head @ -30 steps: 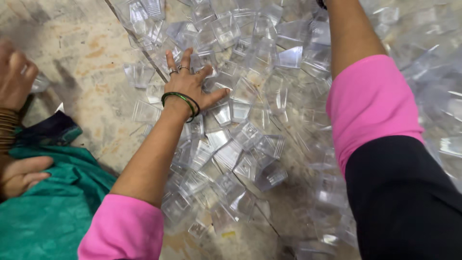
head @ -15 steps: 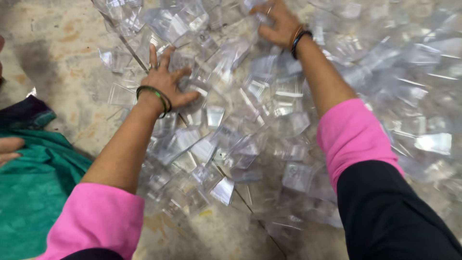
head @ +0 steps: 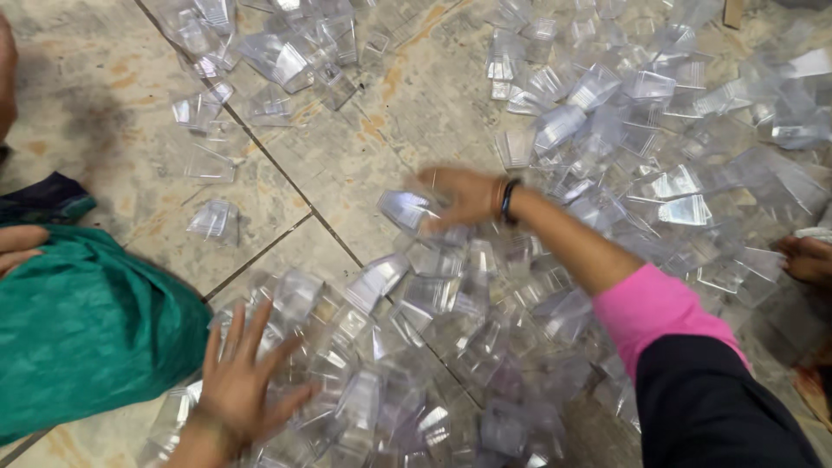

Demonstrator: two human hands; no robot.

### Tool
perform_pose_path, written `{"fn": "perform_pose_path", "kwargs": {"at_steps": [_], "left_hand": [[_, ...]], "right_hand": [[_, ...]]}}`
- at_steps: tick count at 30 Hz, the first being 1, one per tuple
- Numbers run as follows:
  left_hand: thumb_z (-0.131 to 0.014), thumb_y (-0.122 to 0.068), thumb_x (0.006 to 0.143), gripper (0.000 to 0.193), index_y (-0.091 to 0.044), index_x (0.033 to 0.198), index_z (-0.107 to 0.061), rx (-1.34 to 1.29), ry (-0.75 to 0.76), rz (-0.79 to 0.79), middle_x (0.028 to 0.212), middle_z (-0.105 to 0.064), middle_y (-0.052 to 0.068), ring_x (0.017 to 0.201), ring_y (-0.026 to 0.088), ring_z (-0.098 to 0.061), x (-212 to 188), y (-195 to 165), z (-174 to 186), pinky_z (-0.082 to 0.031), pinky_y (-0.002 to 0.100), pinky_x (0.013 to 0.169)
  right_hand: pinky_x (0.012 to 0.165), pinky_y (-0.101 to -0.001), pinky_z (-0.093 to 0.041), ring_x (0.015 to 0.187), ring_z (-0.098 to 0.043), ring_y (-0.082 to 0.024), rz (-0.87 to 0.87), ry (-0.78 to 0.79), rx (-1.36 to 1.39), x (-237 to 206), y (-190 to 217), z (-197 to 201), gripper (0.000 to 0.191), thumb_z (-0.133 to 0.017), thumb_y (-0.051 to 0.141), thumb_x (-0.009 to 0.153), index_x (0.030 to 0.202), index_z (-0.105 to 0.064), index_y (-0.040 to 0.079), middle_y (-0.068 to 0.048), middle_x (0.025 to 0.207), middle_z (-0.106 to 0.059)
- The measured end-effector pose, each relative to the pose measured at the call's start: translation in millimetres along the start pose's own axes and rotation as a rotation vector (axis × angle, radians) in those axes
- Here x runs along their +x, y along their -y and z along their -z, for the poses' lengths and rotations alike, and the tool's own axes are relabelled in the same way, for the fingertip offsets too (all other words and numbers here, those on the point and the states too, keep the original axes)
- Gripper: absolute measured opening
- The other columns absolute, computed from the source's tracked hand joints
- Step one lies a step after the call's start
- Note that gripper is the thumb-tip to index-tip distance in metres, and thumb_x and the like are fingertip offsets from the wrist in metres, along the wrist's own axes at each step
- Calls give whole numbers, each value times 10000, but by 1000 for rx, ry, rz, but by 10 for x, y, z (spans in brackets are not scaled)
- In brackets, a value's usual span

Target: The person sits on the floor and stacks small transparent plastic cups one at a time, picking loose cups from a pile and pressing them into a growing stack, then setting completed stacks aside with other finished stacks.

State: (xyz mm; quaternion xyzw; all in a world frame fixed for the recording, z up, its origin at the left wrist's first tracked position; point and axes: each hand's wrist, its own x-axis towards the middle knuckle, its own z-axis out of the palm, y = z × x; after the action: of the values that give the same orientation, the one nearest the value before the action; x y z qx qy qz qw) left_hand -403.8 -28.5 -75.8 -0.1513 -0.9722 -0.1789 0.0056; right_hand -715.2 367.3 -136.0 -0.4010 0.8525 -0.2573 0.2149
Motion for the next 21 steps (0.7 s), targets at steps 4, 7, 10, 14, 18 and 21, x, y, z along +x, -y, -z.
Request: {"fn": "perform_pose_path", "kwargs": {"at_steps": [4,7,10,14,18,21], "left_hand": [[-741,-535,674,598,-194,1162,-693,-284,-189,170,1502,-378,177,1398,445,-336,-899,-262,-421,-247,602,1109],[-767,-441,689,530,-166,1139,-716,-361,-154,295,1411,-479,170,1333,403,-435,-1163,-297,-776,-320,545,1082],[-793,-347,705,464,-139,1116,-738,-388,-157,327,1319,-581,164,1268,362,-535,-1342,-258,-809,-393,487,1055],[-829,-221,726,383,-103,1085,-769,-461,-166,347,1197,-716,155,1182,307,-668,-1444,-251,-510,-491,411,1019],[-791,-145,799,343,-41,1123,-747,-647,-88,279,1151,-748,159,1111,307,-722,-1403,-415,-139,-549,389,953],[-776,-157,835,330,-25,1134,-731,-755,-62,306,1116,-750,145,1029,272,-756,-1325,-539,-14,-592,351,887]], "right_hand": [[1186,-575,-349,1461,-398,-405,-340,-624,-214,589,-441,914,732,-765,570,886,1478,-520,215,-209,1568,-422],[1056,-701,-267,1420,-296,-496,-752,-586,-266,751,-652,1222,752,-799,550,784,1440,-522,309,-173,1600,-276],[1088,-670,-308,1349,-388,-494,-861,-466,-325,671,-587,1109,547,-770,473,789,1288,-631,296,-131,1611,-290],[1077,-596,-385,1230,-506,-500,-643,-411,-445,349,-400,607,369,-726,429,834,1169,-721,273,-198,1635,-285],[1069,-606,-371,1218,-506,-507,-497,-355,-400,-102,23,23,345,-744,431,819,1132,-726,288,-190,1599,-305],[1088,-584,-408,1258,-520,-463,-502,-266,-345,-413,509,-363,344,-687,344,821,1161,-722,309,-163,1633,-324]]}}
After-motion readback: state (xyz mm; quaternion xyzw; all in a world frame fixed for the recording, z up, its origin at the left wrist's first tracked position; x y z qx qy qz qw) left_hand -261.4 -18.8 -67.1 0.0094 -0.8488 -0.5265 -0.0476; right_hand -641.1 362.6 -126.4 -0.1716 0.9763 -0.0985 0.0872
